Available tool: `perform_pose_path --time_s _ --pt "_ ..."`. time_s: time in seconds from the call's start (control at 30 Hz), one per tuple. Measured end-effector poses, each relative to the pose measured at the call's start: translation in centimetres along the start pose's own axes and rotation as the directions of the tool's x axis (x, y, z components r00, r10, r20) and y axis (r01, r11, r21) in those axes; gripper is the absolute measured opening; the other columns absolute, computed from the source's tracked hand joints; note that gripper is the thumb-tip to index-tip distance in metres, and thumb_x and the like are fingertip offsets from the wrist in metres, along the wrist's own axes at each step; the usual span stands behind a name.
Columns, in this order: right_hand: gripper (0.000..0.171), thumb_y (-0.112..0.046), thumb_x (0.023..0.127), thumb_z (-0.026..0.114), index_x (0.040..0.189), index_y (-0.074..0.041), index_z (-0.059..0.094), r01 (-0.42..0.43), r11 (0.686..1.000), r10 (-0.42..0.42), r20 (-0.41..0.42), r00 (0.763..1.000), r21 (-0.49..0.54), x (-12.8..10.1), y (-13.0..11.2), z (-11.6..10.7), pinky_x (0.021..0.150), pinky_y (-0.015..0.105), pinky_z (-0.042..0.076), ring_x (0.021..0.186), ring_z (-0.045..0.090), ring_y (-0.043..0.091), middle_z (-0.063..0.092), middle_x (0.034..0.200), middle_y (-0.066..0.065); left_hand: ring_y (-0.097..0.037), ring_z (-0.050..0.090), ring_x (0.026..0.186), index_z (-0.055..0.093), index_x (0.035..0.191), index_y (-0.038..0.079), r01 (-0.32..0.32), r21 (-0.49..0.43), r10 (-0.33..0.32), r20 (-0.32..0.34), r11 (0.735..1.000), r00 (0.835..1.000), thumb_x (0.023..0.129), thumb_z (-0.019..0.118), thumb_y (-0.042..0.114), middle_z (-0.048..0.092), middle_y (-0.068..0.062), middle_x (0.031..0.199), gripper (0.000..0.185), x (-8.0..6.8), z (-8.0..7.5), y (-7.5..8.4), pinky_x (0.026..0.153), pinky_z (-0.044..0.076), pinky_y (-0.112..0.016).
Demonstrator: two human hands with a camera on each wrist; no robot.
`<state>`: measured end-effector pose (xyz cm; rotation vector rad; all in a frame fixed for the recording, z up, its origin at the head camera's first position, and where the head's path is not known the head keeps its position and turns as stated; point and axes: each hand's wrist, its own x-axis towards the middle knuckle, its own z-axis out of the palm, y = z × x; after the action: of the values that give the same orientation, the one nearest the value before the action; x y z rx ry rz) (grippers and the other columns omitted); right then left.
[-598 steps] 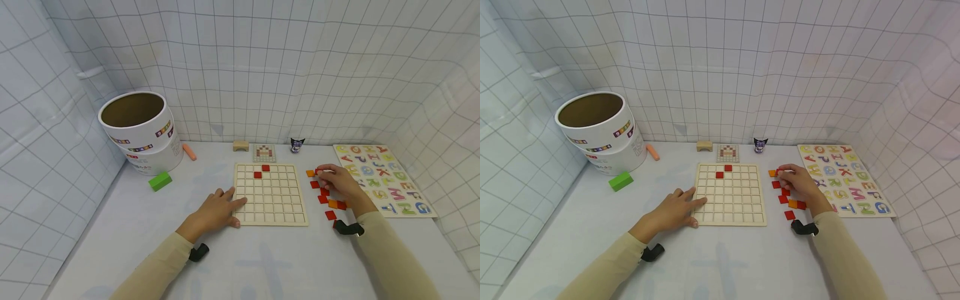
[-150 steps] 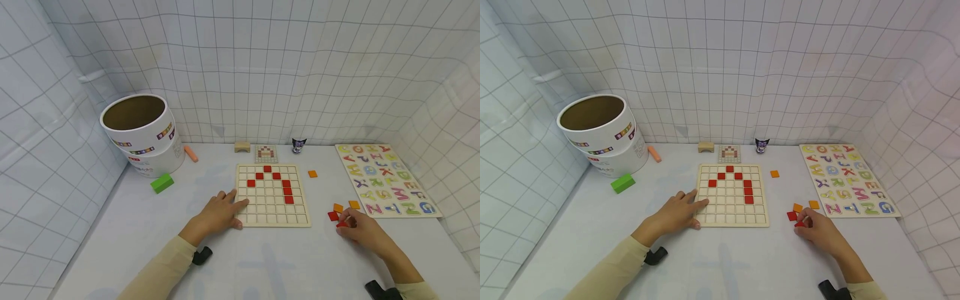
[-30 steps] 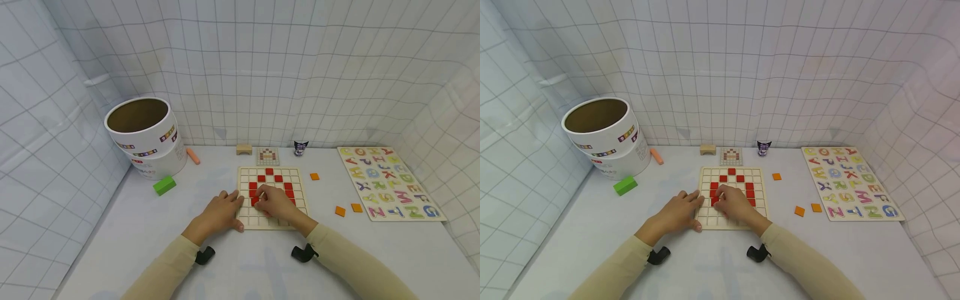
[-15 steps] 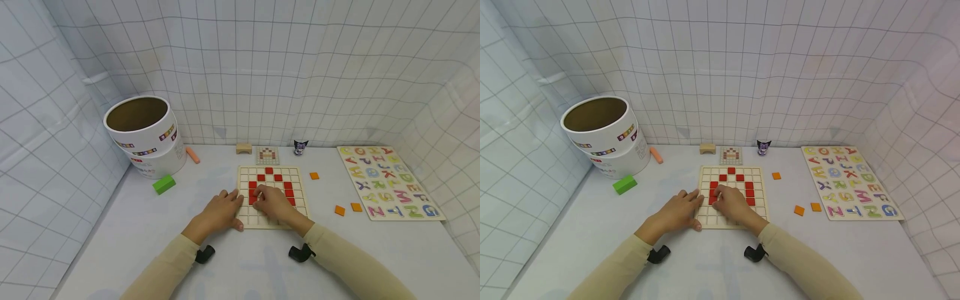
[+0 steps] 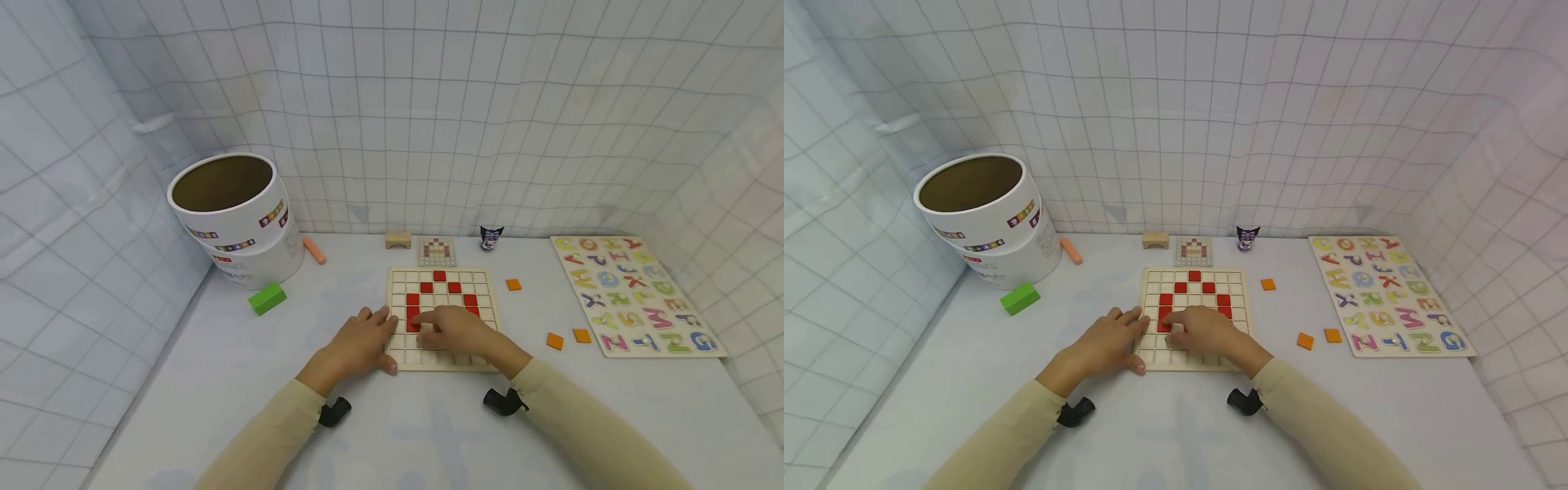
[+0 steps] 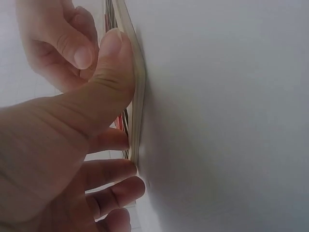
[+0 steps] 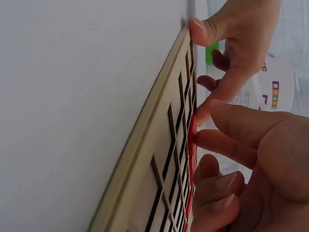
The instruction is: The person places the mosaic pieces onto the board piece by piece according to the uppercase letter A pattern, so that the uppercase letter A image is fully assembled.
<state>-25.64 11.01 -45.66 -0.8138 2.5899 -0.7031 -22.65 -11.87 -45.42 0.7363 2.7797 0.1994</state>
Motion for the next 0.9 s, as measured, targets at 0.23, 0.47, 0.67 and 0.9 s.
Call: perform_pose_path --time_s 0.23,0.47,0.67,0.9 --pt "0.032 -0.028 0.100 0.067 0.129 -0.015 0.071 0.028 0.994 -0.022 -0.051 0.998 0.109 -1.2 1.7 -1.8 0.075 0.034 0.049 0.085 0.058 0.014 0.070 0.103 -0.002 -0.035 0.044 0.134 0.046 0.153 0.007 0.006 -0.010 -0.006 0.006 1.000 1.000 0.076 0.081 0.054 0.037 -0.016 0.162 0.097 0.2 0.2 0.3 0.108 0.040 -0.052" --pt "0.048 -0.024 0.100 0.065 0.143 -0.006 0.055 -0.184 0.889 0.277 -0.174 0.945 0.418 -3.4 7.5 -7.6 0.071 0.035 0.051 0.093 0.059 0.028 0.059 0.120 0.014 -0.036 0.044 0.135 0.047 0.152 0.006 0.016 -0.005 -0.017 -0.013 1.000 1.000 0.076 0.082 0.052 0.038 -0.017 0.161 0.095 0.0 -0.1 0.1 0.107 0.041 -0.052" --pt "0.063 -0.024 0.102 0.063 0.157 -0.009 0.037 -0.255 0.580 0.562 -0.153 0.813 0.773 -4.7 12.6 -9.8 0.085 0.027 0.052 0.111 0.058 0.025 0.056 0.130 0.007 -0.035 0.044 0.135 0.046 0.153 0.006 0.016 0.000 -0.016 -0.007 1.000 1.000 0.076 0.082 0.052 0.037 -0.017 0.161 0.096 0.2 -0.1 0.0 0.108 0.040 -0.053" --pt "0.057 -0.019 0.098 0.066 0.149 -0.001 0.047 -0.394 0.613 0.652 -0.156 0.742 0.685 -4.2 14.6 -8.6 0.073 0.027 0.047 0.086 0.055 0.017 0.063 0.103 0.004 -0.036 0.044 0.136 0.047 0.153 0.007 0.014 -0.003 -0.014 -0.004 1.000 1.000 0.076 0.082 0.053 0.037 -0.017 0.161 0.096 0.2 0.0 0.0 0.108 0.040 -0.053"
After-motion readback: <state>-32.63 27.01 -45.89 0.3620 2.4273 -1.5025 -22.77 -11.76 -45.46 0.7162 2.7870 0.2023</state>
